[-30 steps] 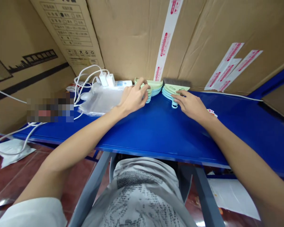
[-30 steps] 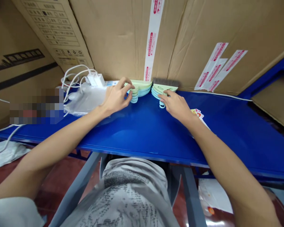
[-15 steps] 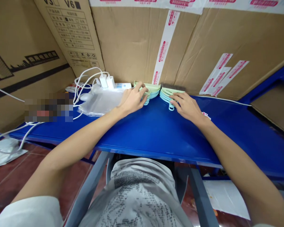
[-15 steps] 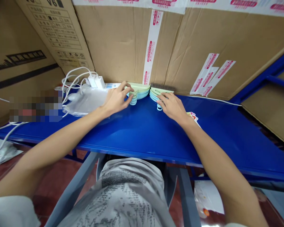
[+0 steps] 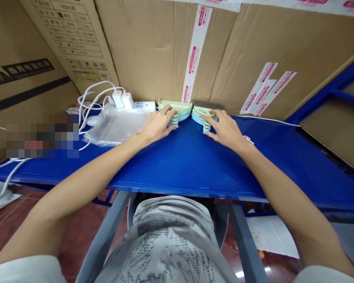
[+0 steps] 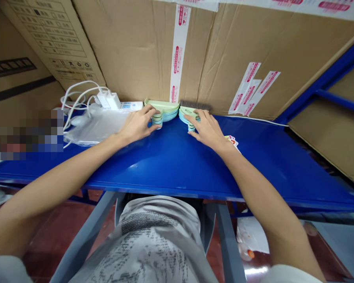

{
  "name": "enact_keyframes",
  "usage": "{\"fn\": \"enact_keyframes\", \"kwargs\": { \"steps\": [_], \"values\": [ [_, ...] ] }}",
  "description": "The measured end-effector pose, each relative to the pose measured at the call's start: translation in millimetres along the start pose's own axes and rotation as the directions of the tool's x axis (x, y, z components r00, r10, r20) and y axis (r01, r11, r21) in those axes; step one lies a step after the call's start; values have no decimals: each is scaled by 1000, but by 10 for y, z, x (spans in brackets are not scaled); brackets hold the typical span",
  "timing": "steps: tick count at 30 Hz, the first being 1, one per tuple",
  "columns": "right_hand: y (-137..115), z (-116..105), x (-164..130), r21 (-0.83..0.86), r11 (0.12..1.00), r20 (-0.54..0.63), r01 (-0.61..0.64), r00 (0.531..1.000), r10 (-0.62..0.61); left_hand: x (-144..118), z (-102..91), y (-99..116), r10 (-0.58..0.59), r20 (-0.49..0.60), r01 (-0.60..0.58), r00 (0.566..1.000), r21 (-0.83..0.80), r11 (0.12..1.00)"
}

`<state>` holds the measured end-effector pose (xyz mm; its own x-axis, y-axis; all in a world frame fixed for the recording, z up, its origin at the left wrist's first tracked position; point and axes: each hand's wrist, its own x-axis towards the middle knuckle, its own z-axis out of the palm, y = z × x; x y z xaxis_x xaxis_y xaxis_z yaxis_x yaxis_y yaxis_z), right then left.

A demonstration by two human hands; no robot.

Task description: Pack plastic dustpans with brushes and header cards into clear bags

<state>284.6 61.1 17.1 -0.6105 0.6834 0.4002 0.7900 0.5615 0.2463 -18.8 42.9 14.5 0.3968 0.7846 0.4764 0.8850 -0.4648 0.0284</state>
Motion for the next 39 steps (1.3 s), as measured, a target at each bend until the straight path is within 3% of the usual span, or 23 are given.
{"fn": "enact_keyframes", "kwargs": {
  "steps": [8, 11, 13, 15, 18, 20, 23, 25, 29, 33, 39],
  "values": [
    [-37, -100, 20, -1, 1000, 40, 25, 999, -25, 2, -5, 35, -31, 97, 27, 995, 36, 999],
    [140, -250, -50, 19, 980, -14, -199, 980, 200, -2, -17, 42, -37, 93, 34, 995, 31, 999],
    [355, -347, -136, 22, 922, -13, -386, 922, 387, -7, -28, 44, -40, 77, 39, 996, 20, 999],
    [601, -396, -224, 27, 866, 89, -499, 864, 495, -10, -38, 47, -50, 63, 50, 997, 8, 999],
    [844, -374, -286, 69, 831, 265, -552, 813, 519, -14, -45, 55, -62, 60, 62, 996, 3, 998],
    [814, -338, -267, 181, 830, 261, -527, 840, 476, -15, -46, 61, -63, 61, 63, 996, 6, 998],
    [481, -304, -182, 352, 852, 98, -387, 921, 378, -16, -42, 67, -63, 55, 62, 996, 15, 998],
    [183, -274, -120, 317, 887, 37, -335, 939, 341, -16, -38, 68, -61, 50, 60, 997, 26, 998],
    [-215, -137, -28, 106, 955, 92, -276, 959, 267, -16, -30, 66, -56, 44, 54, 997, 38, 998],
    [-253, -19, 37, 56, 978, 75, -203, 977, 198, -17, -24, 64, -43, 36, 42, 998, 40, 998],
    [-165, -24, 61, 49, 988, -28, -147, 989, 148, -22, -56, 82, -24, 21, 24, 999, 17, 1000]
  ]
}}
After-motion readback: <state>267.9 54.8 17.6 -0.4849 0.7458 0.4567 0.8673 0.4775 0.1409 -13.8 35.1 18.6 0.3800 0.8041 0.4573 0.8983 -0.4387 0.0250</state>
